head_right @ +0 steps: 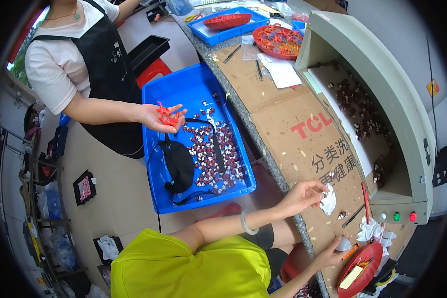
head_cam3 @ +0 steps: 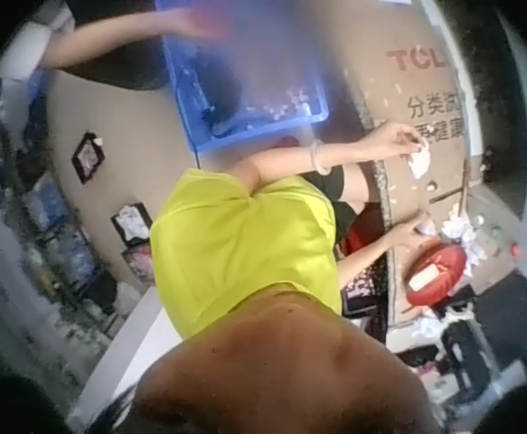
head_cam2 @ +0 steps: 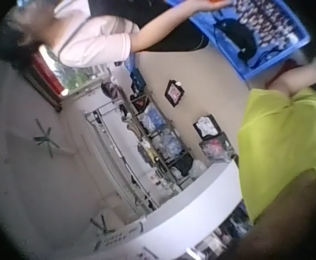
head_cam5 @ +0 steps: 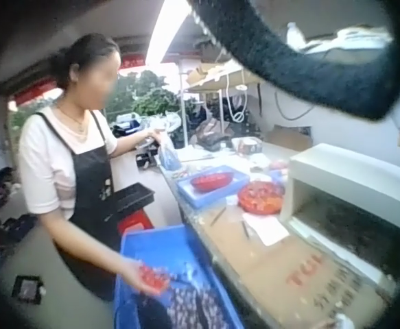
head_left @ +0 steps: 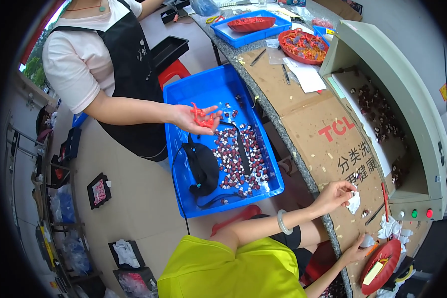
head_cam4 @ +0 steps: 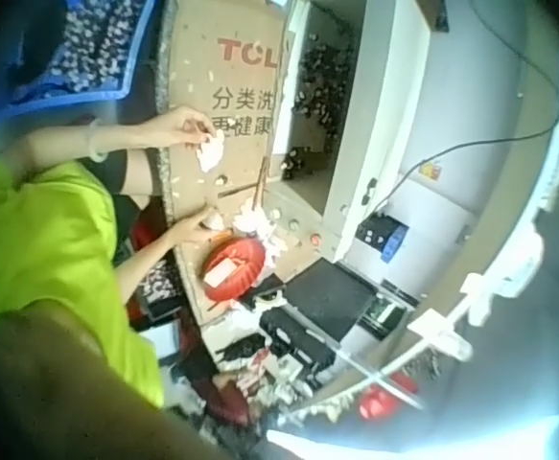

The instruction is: The person assembles toy figurines by applying glue from a bottle to parts from a bin, then joining the parts by hand.

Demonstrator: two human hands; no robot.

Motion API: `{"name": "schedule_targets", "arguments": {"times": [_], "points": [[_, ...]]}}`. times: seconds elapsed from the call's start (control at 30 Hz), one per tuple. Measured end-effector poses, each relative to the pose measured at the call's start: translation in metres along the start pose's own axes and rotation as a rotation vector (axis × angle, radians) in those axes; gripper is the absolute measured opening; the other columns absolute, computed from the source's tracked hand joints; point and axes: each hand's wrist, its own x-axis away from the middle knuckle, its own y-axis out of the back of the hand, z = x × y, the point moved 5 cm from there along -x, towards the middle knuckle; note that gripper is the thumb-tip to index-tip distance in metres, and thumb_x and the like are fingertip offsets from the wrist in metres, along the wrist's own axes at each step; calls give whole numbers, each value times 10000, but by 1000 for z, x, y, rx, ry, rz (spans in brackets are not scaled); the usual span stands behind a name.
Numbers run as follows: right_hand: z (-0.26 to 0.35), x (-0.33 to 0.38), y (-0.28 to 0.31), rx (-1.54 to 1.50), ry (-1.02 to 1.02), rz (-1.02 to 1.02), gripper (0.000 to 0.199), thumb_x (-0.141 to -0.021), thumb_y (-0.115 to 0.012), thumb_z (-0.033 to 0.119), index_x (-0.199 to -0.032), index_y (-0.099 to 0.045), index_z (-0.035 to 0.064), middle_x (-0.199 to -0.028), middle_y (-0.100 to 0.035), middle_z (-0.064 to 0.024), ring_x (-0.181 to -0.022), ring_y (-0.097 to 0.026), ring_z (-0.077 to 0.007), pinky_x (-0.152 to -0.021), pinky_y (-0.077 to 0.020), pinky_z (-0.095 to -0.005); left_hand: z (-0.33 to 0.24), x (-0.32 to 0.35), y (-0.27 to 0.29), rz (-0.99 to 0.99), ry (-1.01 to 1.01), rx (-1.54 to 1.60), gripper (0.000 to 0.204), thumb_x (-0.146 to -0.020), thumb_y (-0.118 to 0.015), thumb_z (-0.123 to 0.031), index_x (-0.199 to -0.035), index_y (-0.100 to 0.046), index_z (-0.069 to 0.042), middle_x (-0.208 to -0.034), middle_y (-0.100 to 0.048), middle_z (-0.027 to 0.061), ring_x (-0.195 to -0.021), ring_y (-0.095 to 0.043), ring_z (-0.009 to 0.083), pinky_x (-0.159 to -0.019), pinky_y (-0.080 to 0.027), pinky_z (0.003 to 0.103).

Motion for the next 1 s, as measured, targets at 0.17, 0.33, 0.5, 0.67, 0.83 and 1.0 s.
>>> {"name": "schedule_targets", "arguments": {"times": [0.17,0.33,0.5,0.67,0.83,1.0], "points": [[-9,-2,-3,-106,45,-28,376,-882,-626,220,-1102,-533,-70,-993,-617,-155,-880,-586,-223,-792,-465,-344,0,0,0,18,-10,13,187,-903,-542,-72,-1076,-560,-3,-817,-611,24,-698,-555,61,-642,-459,205],[-14,-1,-1,-139,86,-45,356,-886,-620,223,-1092,-548,-59,-978,-628,-145,-851,-595,-204,-748,-481,-331,1,0,-1,18,15,14,184,-901,-541,-68,-1071,-561,-1,-827,-605,24,-694,-553,64,-642,-463,211],[-14,-2,0,-42,30,-8,356,-880,-626,197,-1114,-548,-60,-1020,-629,-155,-868,-600,-222,-769,-478,-339,-1,1,-1,18,22,-21,178,-897,-539,-55,-1065,-562,-2,-834,-605,22,-693,-552,61,-638,-463,208],[-20,-2,4,-20,14,-17,374,-875,-634,171,-1150,-543,-65,-1041,-630,-166,-886,-598,-227,-788,-475,-334,3,0,-9,61,-27,61,189,-889,-546,-45,-1072,-561,0,-846,-595,20,-694,-555,60,-628,-465,205],[-3,2,6,38,44,-59,336,-890,-618,202,-1094,-567,-59,-1002,-634,-180,-840,-600,-226,-750,-475,-332,2,5,-9,23,13,6,195,-888,-559,-59,-1075,-563,-7,-857,-596,19,-695,-557,60,-626,-464,203],[-4,1,8,47,45,-45,348,-871,-639,220,-1064,-571,-61,-963,-642,-169,-818,-602,-249,-738,-476,-351,5,1,-5,10,27,-19,180,-907,-536,-72,-1076,-564,-17,-814,-599,-4,-677,-543,45,-601,-437,187]]}}
